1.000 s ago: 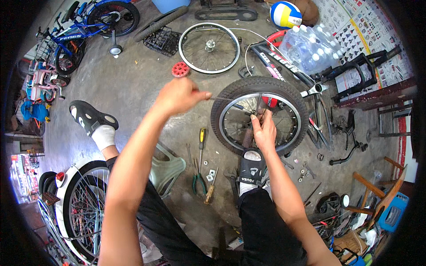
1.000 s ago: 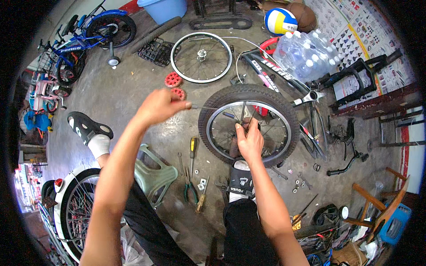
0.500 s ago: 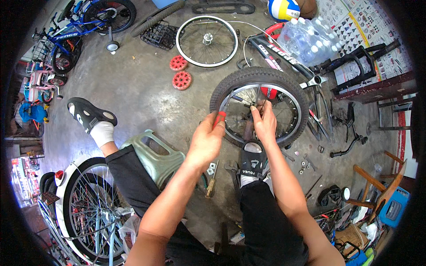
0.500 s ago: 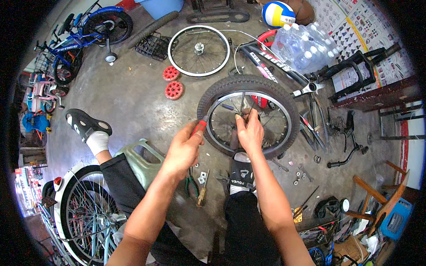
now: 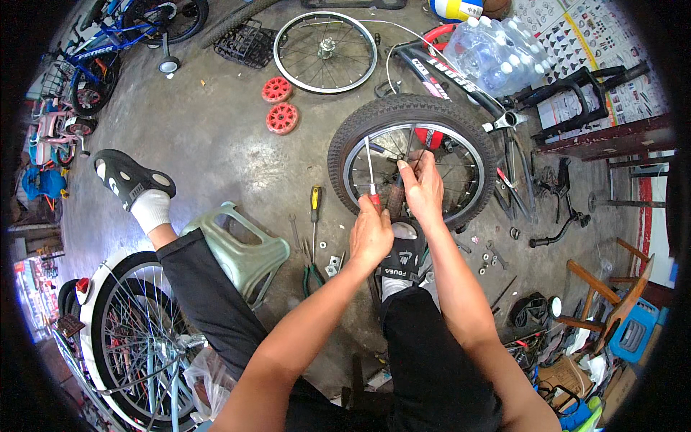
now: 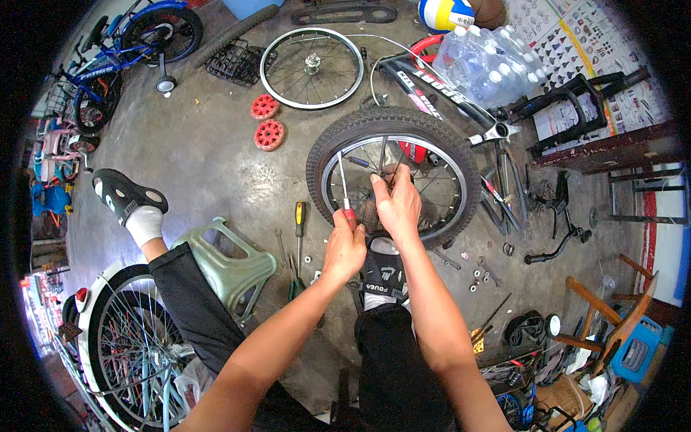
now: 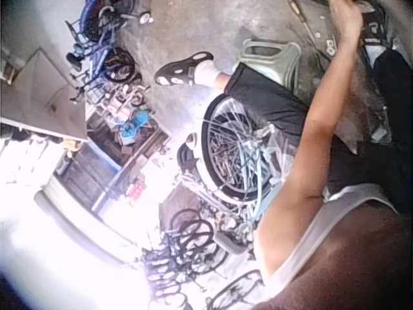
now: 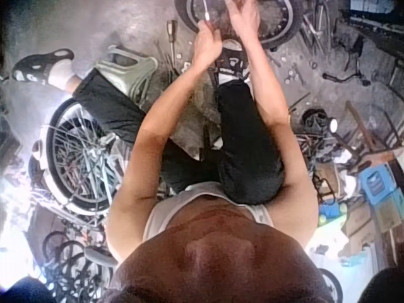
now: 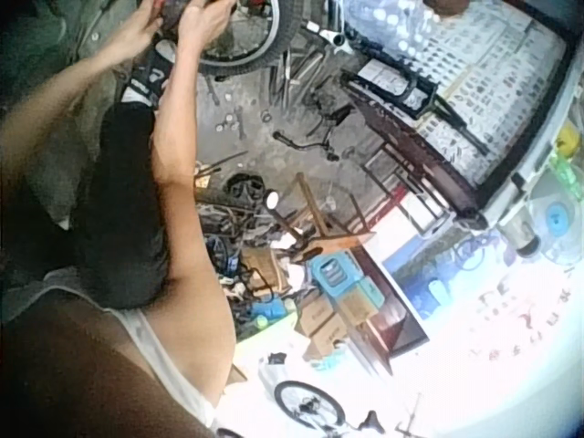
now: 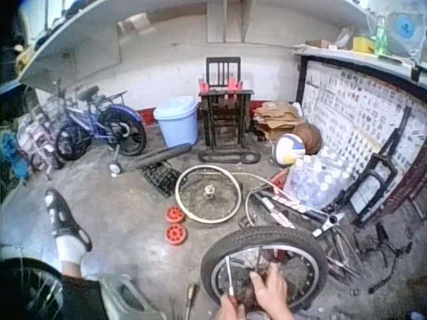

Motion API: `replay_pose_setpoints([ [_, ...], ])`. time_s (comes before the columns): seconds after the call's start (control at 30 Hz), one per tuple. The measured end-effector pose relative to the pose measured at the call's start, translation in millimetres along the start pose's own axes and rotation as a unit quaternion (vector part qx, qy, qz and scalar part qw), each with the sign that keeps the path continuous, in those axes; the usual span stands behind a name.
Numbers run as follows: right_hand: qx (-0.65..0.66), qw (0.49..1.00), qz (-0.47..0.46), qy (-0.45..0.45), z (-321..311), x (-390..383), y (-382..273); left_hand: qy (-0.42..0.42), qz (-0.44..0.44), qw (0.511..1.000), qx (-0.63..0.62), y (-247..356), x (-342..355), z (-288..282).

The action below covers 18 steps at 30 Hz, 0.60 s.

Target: Loosening and tightening spoke nipples on a bicycle wheel with a screwdriver.

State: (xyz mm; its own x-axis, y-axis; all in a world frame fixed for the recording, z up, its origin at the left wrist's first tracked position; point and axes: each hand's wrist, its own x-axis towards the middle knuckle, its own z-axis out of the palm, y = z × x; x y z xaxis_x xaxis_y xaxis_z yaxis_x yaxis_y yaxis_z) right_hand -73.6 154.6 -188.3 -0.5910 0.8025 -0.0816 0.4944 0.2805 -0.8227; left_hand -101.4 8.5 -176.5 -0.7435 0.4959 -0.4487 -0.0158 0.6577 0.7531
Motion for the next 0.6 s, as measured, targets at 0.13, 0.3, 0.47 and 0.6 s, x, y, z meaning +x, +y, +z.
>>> replay_pose_setpoints([
  [0.13, -0.012, 1.0, -0.002, 0.007, 3.3, 4.7, 5.5, 0.029, 0.037, 0.997, 0.059, -26.8, 19.0, 8.1],
  [0.3, -0.005, 1.0, 0.001, 0.004, -0.9, 4.4, 2.8, -0.122, 0.03, 0.987, -0.104, -47.0, 42.5, -15.3],
  [0.47, -0.015, 1.0, -0.001, 0.005, -1.5, 5.2, 0.1, -0.039, 0.096, 0.988, 0.115, -64.5, 61.9, -39.7],
  [0.6, -0.01, 1.0, 0.001, 0.008, -0.4, 6.4, 3.5, -0.003, 0.073, 0.982, 0.176, -63.3, 59.3, -24.4],
])
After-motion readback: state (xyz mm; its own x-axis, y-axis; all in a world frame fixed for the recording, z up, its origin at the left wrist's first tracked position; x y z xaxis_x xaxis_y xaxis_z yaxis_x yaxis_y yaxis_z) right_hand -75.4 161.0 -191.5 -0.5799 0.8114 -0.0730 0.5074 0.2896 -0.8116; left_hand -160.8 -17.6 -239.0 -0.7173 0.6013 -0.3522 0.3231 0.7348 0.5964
